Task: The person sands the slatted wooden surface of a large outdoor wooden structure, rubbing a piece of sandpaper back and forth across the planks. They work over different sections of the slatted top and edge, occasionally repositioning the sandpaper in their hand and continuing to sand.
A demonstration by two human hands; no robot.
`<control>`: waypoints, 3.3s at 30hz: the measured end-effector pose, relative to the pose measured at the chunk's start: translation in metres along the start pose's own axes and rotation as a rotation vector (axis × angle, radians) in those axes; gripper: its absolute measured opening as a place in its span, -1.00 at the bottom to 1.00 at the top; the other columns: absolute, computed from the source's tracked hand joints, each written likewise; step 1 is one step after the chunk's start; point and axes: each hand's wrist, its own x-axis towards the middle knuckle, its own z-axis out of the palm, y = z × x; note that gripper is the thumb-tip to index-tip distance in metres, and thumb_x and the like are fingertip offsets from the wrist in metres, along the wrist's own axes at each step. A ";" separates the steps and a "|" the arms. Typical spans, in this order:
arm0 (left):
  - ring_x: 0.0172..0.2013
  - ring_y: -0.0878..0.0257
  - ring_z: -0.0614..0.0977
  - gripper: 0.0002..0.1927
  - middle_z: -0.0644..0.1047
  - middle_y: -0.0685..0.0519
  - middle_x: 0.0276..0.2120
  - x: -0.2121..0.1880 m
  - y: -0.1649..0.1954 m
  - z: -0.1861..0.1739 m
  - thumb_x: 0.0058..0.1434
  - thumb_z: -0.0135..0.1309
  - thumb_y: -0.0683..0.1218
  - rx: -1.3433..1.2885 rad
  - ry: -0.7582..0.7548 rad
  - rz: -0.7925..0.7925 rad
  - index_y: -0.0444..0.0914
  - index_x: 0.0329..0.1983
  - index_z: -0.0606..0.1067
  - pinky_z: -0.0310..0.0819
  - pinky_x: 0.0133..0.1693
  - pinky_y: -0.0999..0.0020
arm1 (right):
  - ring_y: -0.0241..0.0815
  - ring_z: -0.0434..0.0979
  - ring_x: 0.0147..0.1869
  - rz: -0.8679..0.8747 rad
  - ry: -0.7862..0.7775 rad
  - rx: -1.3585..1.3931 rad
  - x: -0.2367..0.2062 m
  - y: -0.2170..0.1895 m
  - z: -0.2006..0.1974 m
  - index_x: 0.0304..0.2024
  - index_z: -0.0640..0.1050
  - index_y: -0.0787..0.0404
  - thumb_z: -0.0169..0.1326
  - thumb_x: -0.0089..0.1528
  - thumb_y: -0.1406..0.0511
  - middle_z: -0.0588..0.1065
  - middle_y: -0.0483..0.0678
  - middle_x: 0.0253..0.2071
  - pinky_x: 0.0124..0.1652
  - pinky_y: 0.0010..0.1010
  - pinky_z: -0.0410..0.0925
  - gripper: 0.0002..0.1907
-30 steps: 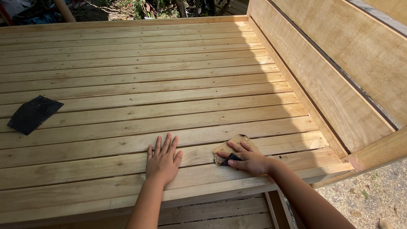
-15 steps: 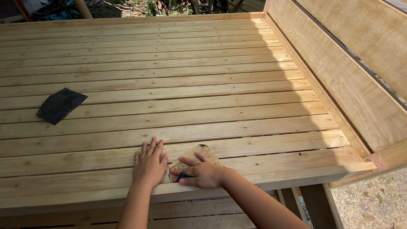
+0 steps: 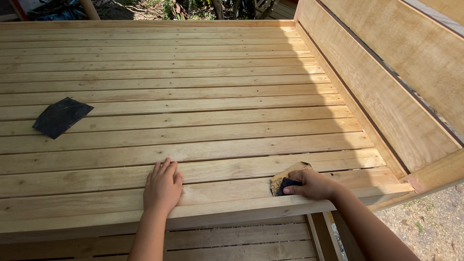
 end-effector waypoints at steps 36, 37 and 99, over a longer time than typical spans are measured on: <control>0.46 0.20 0.15 -0.49 0.23 0.17 0.45 0.001 -0.043 -0.013 0.36 -0.21 0.06 0.042 0.003 -0.163 -0.06 0.37 0.34 -0.02 0.41 0.06 | 0.06 0.59 -0.22 -0.404 0.018 -0.418 0.102 -0.200 0.118 -0.35 0.70 0.07 0.11 0.10 -0.28 0.59 0.03 -0.41 -0.19 -0.12 0.42 -0.38; 0.46 0.20 0.15 -0.49 0.23 0.17 0.45 0.002 -0.044 -0.013 0.36 -0.22 0.06 0.037 0.015 -0.161 -0.07 0.37 0.34 -0.02 0.41 0.06 | 0.05 0.59 -0.22 -0.391 0.011 -0.403 0.095 -0.184 0.104 -0.36 0.70 0.09 0.12 0.11 -0.28 0.59 0.02 -0.41 -0.19 -0.13 0.42 -0.39; 0.51 -0.08 -0.35 -0.20 -0.36 -0.03 0.56 0.006 0.005 -0.021 0.34 -0.58 0.45 0.287 -0.350 -0.106 0.16 0.59 -0.27 -0.48 0.39 -0.25 | 0.03 0.62 -0.06 -0.179 0.188 -0.493 0.066 -0.123 0.058 0.01 0.44 0.03 0.11 0.12 -0.25 0.59 -0.05 -0.10 -0.10 -0.12 0.44 -0.34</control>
